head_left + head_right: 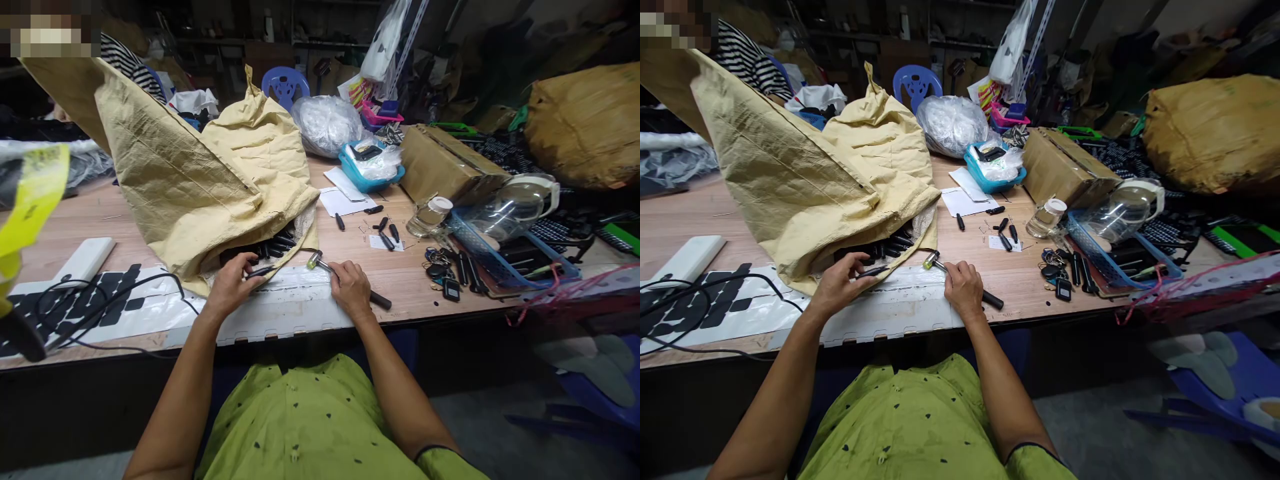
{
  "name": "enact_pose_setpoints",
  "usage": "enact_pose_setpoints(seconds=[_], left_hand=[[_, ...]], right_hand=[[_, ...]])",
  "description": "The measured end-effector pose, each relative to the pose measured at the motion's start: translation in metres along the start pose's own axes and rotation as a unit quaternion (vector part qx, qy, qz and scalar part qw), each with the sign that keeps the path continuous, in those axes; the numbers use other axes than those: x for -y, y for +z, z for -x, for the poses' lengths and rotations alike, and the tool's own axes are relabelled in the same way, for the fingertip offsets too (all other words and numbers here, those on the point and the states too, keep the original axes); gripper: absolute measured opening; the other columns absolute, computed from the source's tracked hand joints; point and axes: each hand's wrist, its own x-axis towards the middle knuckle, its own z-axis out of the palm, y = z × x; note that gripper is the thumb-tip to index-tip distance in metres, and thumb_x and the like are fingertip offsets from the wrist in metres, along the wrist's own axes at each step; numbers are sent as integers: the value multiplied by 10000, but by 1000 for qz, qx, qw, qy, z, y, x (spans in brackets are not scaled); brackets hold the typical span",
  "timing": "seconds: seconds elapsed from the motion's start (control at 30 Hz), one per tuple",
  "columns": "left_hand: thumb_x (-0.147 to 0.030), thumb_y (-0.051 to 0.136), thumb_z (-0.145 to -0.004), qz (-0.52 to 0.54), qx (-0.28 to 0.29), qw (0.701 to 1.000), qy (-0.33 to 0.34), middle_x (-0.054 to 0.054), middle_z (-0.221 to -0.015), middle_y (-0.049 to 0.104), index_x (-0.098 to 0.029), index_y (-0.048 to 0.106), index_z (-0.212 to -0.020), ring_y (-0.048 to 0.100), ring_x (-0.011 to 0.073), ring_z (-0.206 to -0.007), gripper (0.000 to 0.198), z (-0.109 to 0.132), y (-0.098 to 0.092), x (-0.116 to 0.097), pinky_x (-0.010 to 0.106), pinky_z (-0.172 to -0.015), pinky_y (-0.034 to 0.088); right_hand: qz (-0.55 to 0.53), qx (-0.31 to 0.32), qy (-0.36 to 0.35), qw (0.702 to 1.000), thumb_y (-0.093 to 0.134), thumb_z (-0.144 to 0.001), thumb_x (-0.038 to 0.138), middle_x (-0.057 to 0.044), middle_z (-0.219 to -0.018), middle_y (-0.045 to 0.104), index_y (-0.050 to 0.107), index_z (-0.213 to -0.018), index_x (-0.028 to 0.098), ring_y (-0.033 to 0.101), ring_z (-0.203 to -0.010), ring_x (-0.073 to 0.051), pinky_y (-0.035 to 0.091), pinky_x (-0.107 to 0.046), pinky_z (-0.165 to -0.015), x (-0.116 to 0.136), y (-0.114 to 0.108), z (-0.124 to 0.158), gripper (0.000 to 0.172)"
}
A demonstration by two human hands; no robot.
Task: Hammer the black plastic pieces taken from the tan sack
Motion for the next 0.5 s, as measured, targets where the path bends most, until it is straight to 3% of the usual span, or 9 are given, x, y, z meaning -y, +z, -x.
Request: enact_pose_setpoints(seconds=[0.1, 0.2, 0.33, 0.5], left_hand=[[-296, 718, -829, 67, 38, 995, 65, 1, -915, 666, -242, 627, -1177, 615, 198, -817, 364, 10, 20, -19, 306, -751, 493], [-259, 750, -800, 71, 54, 992, 85, 9, -893, 670, -232, 647, -1093, 605, 222, -854, 312, 13, 45, -30, 338, -793, 481], [-264, 763, -800, 70, 41, 994, 77, 23, -897, 678, -228, 666, -1011, 596, 243, -892, 235, 13, 65, -26, 371, -837, 480], [-304, 753, -819, 71, 19, 993, 90, 33, -895, 672, -225, 707, -942, 589, 246, -914, 154, 14, 69, -17, 384, -869, 481]], right_hand=[[1, 0, 0, 1000, 552, -891, 139, -61, -890, 632, 737, -1098, 249, 508, -853, -223, 396, -313, -742, 0, 0, 0, 299], [1, 2, -2, 1000, 550, -895, 138, -62, -894, 634, 733, -1119, 247, 512, -859, -225, 403, -313, -745, -1, 0, 0, 310], [2, 7, 3, 1000, 559, -897, 145, -64, -899, 630, 727, -1131, 243, 511, -867, -225, 404, -312, -744, 0, -1, 1, 304], [-1, 6, 14, 1000, 568, -894, 152, -59, -897, 646, 740, -1116, 251, 527, -858, -220, 413, -314, -743, 0, 0, -1, 298]])
